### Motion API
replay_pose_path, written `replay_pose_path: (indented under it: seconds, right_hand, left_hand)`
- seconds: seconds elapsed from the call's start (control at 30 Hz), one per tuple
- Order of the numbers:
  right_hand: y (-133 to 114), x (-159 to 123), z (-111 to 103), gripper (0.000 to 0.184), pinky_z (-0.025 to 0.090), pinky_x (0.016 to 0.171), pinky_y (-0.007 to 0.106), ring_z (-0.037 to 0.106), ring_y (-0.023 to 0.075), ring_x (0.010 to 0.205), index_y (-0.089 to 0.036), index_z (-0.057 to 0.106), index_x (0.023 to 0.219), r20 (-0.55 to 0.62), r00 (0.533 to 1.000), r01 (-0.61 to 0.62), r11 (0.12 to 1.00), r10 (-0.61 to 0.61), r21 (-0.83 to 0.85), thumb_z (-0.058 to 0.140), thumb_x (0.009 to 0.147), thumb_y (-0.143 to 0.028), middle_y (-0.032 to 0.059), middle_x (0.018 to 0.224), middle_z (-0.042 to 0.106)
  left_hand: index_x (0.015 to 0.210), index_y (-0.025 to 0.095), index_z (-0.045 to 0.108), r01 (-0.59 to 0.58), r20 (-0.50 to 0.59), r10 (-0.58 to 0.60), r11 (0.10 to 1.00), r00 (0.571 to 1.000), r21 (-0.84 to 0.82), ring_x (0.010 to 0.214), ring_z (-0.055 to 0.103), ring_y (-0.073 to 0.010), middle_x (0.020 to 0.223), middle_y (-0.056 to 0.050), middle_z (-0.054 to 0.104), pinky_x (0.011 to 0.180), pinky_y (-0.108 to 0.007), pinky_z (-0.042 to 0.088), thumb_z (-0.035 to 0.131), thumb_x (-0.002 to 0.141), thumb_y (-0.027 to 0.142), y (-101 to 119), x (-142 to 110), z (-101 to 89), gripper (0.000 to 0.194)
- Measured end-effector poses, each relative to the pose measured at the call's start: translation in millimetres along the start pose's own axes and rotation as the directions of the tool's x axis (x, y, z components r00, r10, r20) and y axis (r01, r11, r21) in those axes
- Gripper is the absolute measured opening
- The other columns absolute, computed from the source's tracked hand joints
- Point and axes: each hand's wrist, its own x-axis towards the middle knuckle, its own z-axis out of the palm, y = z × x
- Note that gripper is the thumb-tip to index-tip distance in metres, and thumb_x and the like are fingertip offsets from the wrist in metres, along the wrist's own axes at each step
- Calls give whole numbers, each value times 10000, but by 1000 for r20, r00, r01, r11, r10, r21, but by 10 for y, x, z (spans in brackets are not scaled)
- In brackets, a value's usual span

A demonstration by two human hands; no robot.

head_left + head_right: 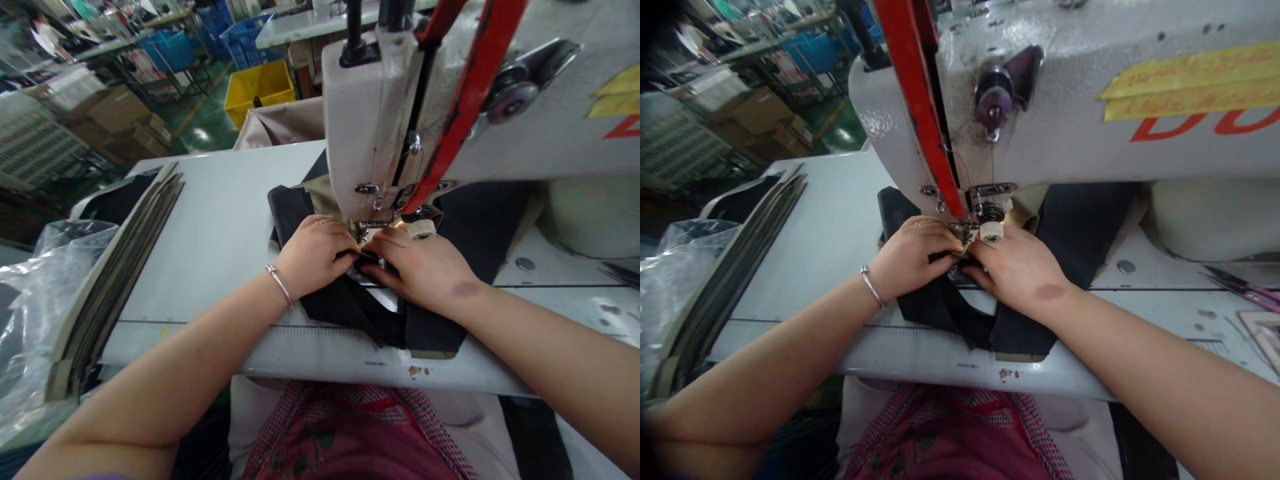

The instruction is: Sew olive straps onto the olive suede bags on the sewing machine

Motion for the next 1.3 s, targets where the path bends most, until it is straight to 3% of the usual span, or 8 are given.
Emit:
replay_pose_path:
  seconds: [0.17,0.3,0.5,0.7,0.9,1.07,1.17,1.3]
  right_hand:
    - [42,38,64,305,292,561,308,575,212,879,-206,639,1100,-44,998,-54,998,53,-20,398,983,-351,59,1060,673]
    - [15,15,40,293,251,542,307,561,197,834,-192,656,1012,-53,998,-39,998,36,-46,413,978,-351,63,1013,673]
    - [-4,-2,48,256,246,553,301,548,189,826,-226,679,1011,-41,999,0,998,-3,-62,447,957,-320,40,1032,672]
    - [15,-25,71,236,281,582,306,564,198,859,-203,691,986,-48,998,37,998,-39,-54,481,925,-292,28,976,680]
    - [-35,-18,23,245,279,570,324,575,199,862,-183,683,1014,-6,999,44,996,-44,-71,469,930,-269,44,966,676]
    - [-117,38,-67,249,295,563,326,577,233,897,-153,665,962,82,996,47,993,-38,-108,532,900,-355,78,982,650]
    - [-210,97,-85,214,319,563,325,576,240,896,-137,648,1006,90,996,24,986,-9,-165,475,930,-239,100,1001,640]
    - [-352,176,-42,333,388,630,333,574,232,878,-111,648,1043,94,995,55,981,-38,-183,336,933,-72,129,975,645]
  left_hand:
    - [1160,194,596,-41,103,31,995,994,92,1116,576,-228,1150,-52,644,997,-381,407,590,817,187,39,27,-85,344]
    - [1132,178,570,-84,120,61,977,991,196,1055,591,-241,1082,-76,640,962,-392,428,513,847,137,102,24,-68,293]
    - [1189,188,518,-75,149,59,992,987,103,1046,603,-222,1083,-58,648,942,-356,456,556,810,121,4,14,-113,386]
    - [1007,178,587,-144,219,111,979,969,141,1022,625,-205,1032,-47,658,940,-339,472,494,906,168,14,14,-142,137]
    - [998,114,605,-216,194,174,951,966,224,1070,618,-219,1052,-107,668,1007,-374,448,461,932,157,24,-41,-18,165]
    - [986,156,625,-45,65,37,992,997,116,1010,634,-201,1023,-76,684,908,-326,504,503,874,165,-39,-34,25,166]
    - [927,161,637,5,10,-5,999,1000,51,926,643,-200,943,-64,689,856,-331,514,508,828,146,-64,-32,29,163]
    - [888,149,645,-56,-31,54,996,998,-75,908,638,-185,938,-59,693,871,-317,505,516,806,142,-159,-19,4,153]
